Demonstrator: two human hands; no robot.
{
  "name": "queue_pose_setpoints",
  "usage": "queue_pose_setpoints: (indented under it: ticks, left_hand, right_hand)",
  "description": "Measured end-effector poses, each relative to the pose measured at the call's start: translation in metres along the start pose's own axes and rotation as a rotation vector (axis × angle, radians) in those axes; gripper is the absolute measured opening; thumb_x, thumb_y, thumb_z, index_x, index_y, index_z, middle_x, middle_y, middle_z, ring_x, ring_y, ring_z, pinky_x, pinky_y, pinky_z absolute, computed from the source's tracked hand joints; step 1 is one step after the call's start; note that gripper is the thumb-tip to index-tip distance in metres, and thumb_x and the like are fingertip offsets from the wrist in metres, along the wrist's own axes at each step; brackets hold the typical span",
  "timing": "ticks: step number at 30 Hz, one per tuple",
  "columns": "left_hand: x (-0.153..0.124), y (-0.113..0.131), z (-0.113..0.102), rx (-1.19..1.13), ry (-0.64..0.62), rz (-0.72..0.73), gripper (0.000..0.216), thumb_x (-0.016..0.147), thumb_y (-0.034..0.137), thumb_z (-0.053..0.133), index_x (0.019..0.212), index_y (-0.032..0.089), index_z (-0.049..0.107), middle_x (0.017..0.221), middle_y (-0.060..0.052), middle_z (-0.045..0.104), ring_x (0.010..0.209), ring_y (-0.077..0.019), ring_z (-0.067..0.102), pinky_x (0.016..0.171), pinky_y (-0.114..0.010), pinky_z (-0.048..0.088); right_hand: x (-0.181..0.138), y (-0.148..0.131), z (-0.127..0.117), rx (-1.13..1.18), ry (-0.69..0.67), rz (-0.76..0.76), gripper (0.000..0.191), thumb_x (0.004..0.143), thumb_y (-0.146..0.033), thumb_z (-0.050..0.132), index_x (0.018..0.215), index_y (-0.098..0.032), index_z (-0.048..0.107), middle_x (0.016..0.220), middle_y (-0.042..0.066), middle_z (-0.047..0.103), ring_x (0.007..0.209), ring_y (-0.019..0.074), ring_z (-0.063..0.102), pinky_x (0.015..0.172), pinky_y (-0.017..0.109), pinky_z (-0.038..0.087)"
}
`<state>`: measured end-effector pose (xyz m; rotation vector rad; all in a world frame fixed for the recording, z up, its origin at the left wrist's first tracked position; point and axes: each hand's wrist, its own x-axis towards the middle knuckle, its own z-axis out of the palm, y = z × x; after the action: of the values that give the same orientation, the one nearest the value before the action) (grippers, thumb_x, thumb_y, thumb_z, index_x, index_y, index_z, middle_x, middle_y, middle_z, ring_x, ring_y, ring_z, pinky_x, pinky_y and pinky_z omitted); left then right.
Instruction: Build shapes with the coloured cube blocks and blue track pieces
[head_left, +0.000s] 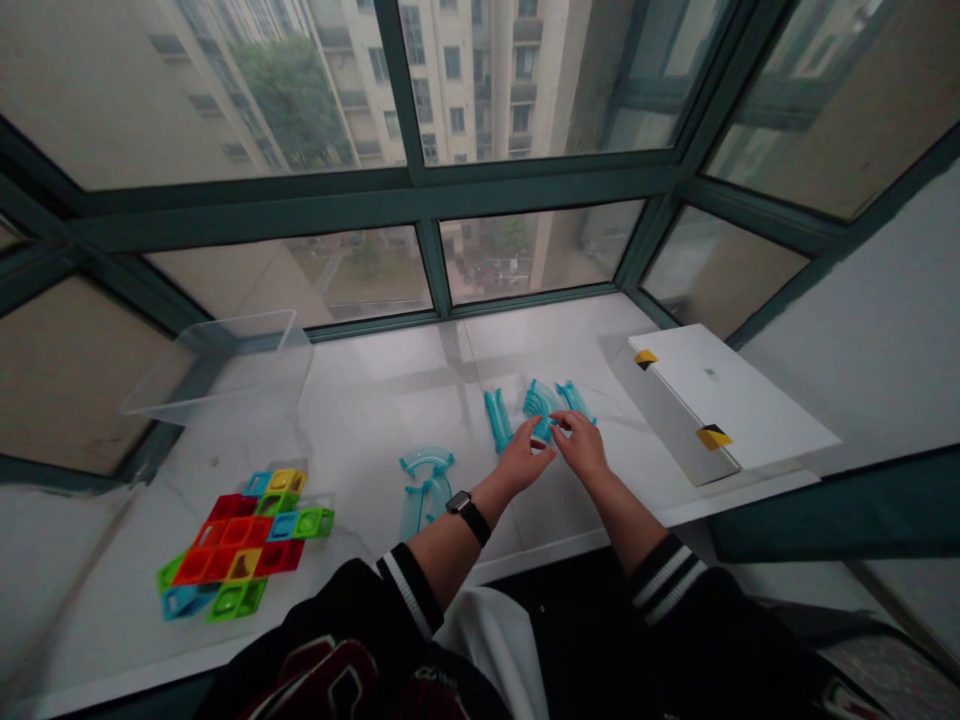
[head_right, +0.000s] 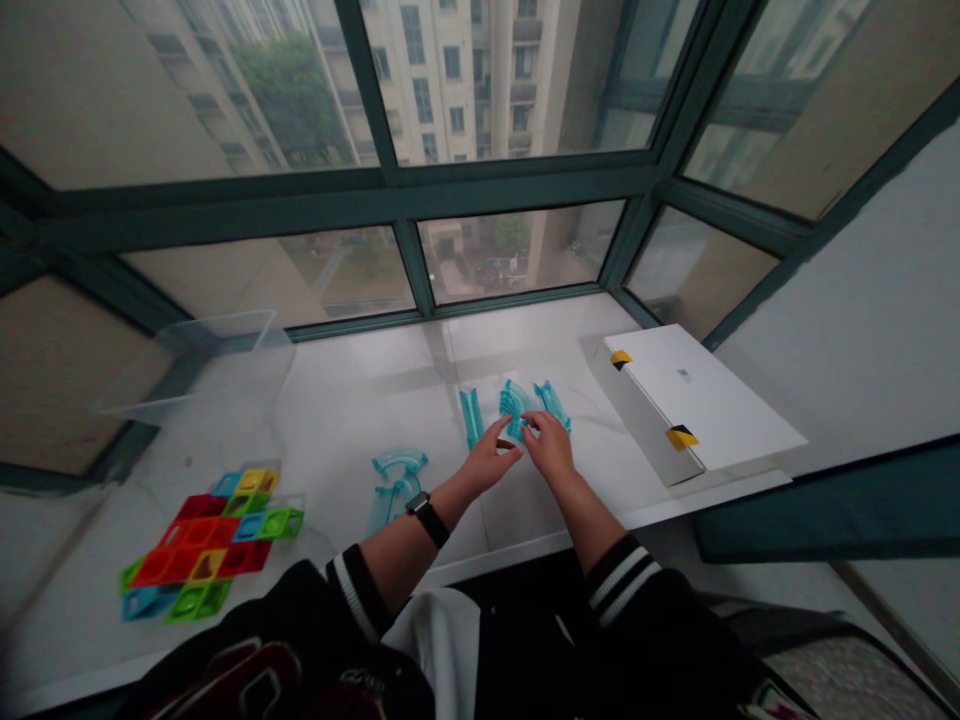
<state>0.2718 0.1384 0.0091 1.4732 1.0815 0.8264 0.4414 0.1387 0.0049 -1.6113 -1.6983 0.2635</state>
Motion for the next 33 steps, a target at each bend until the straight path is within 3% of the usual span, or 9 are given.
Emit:
queue_pose_setpoints:
  ticks: [5,21,33]
  left_hand:
    - [-0.002,0.003,-0.001,-0.015,-0.013,-0.029,0.076,0.083,0.026,0.078,0.153,0.027,0.048,0.152,-0.014,0.055,0.101,-0.0203,0.071,0.093,-0.041,0.060]
    - [0.000,-0.010,0.005,-0.044,-0.017,-0.028,0.077,0.080,0.023,0.080,0.150,0.026,0.050,0.159,-0.015,0.046,0.102,-0.0196,0.071,0.093,-0.041,0.061]
    - [-0.004,-0.004,0.005,-0.023,-0.017,-0.049,0.076,0.081,0.024,0.078,0.151,0.025,0.048,0.157,-0.017,0.048,0.102,-0.0212,0.072,0.090,-0.042,0.061]
  right_hand:
    - [-0.001,0.004,0.004,0.004,-0.015,0.009,0.024,0.092,-0.028,0.058,0.107,-0.019,0.074,0.099,0.009,0.073,0.086,0.0235,0.066,0.084,0.037,0.055]
    - [-0.004,0.006,0.000,0.015,-0.051,-0.013,0.025,0.090,-0.027,0.059,0.109,-0.020,0.073,0.100,0.009,0.071,0.086,0.0236,0.066,0.085,0.039,0.055]
    - [-0.002,0.006,-0.004,-0.016,-0.113,-0.069,0.027,0.092,-0.025,0.057,0.115,-0.020,0.072,0.103,0.009,0.069,0.088,0.0236,0.066,0.088,0.039,0.055]
